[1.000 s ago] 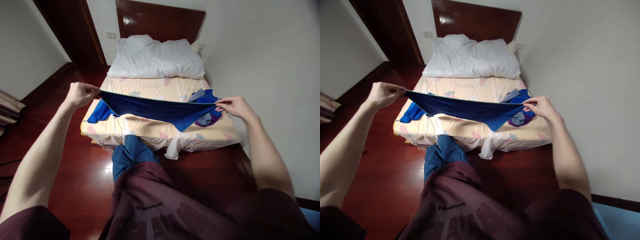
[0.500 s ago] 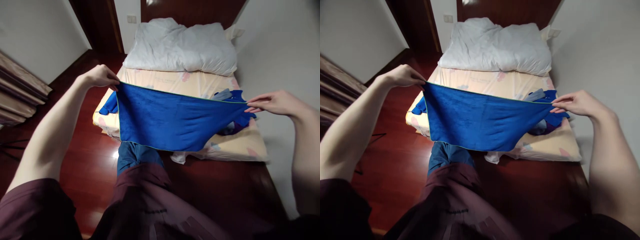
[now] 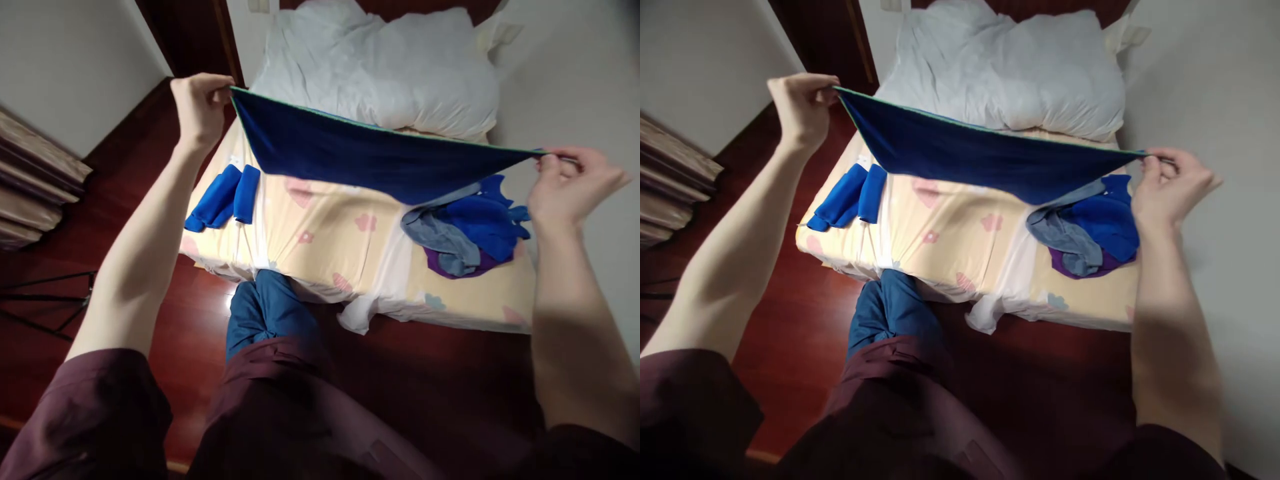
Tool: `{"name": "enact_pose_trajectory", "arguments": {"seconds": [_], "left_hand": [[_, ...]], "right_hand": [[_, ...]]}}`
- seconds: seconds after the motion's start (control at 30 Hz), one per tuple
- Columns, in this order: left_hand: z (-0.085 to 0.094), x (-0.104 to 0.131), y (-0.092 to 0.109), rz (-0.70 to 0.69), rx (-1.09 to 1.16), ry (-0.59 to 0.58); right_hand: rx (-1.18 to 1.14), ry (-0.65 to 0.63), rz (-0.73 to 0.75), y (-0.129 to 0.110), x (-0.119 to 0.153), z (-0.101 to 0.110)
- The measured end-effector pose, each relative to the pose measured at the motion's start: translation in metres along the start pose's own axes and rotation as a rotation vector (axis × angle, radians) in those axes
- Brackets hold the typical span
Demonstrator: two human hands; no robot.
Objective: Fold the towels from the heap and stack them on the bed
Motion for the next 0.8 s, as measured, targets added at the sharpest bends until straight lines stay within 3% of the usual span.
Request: {"name": "enact_pose_trajectory", "arguments": {"seconds": [0.13,0.3,0.37,0.5,0.57,0.67,0.8], "left_hand": [[-0.014,0.067,-0.032,-0.008,0.005,-0.025],[-0.042,0.149,-0.075,-0.146,0.062,-0.033],[-0.06,0.186,-0.097,-0.113,0.045,-0.148],[-0.097,0.268,-0.143,0.087,-0.043,-0.447],[-0.109,0.299,-0.16,0.115,-0.043,-0.507],[-0.117,0.322,-0.175,0.11,-0.008,-0.448],[-0.112,0.326,-0.182,0.064,0.0,-0.343]], "right_hand": [[0.005,0.021,-0.022,0.002,0.063,0.003],[0.01,-0.08,0.034,0.011,0.175,-0.007],[0.006,-0.173,-0.01,0.022,0.222,-0.014],[0.036,-0.432,-0.103,0.049,0.309,-0.021],[0.059,-0.512,-0.128,0.06,0.343,-0.019],[0.095,-0.523,-0.141,0.068,0.37,-0.012],[0.151,-0.498,-0.079,0.066,0.378,-0.003]]}}
Point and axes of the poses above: each hand's wrist, its own x-axis away from the middle knuckle, its own z-axis out of the back of the hand, y = z × x, the point moved 3 cm from there along -x, towards the middle knuckle, and after that the axes turned 12 degrees about y, right-handed, at the moved point
